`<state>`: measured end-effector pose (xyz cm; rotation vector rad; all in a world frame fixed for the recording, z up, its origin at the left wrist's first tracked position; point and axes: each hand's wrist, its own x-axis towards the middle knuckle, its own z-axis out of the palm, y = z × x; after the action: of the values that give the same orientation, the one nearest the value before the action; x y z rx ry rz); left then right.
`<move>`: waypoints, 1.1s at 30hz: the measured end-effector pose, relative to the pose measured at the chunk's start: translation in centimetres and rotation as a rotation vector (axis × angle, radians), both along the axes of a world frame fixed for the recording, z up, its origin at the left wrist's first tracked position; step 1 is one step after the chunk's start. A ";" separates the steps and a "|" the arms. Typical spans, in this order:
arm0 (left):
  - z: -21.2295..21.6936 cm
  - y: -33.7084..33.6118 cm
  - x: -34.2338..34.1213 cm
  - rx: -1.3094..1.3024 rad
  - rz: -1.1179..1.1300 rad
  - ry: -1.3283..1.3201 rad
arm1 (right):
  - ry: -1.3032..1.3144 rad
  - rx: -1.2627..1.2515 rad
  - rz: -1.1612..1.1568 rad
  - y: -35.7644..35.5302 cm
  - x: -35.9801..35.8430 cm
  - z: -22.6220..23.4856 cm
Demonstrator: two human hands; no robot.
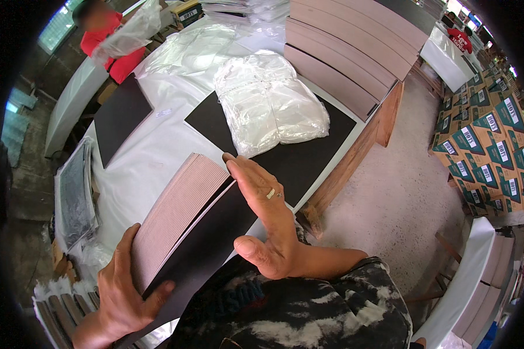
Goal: The person packages several black and white sheets into plastic bags by hand and then stacks the finished items onto a wooden pallet.
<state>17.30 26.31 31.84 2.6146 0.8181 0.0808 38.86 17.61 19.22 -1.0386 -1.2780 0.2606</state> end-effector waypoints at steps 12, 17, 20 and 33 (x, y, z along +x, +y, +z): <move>-0.1 0.4 0.0 -0.038 0.019 0.004 | 0.101 0.040 -0.039 -0.3 -0.7 -0.1; -0.3 0.6 -0.2 -0.008 0.000 0.004 | 0.127 0.028 -0.045 -0.4 -1.0 0.3; -0.3 0.5 -0.1 0.053 -0.039 -0.012 | 0.102 0.021 -0.075 -0.3 -1.0 0.4; -0.2 0.5 0.2 0.007 -0.002 -0.007 | 0.213 -0.006 -0.113 -0.3 -1.3 0.8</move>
<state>17.46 26.80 31.62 2.6200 0.8141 0.0921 37.52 17.34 19.99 -1.0550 -1.0244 0.2815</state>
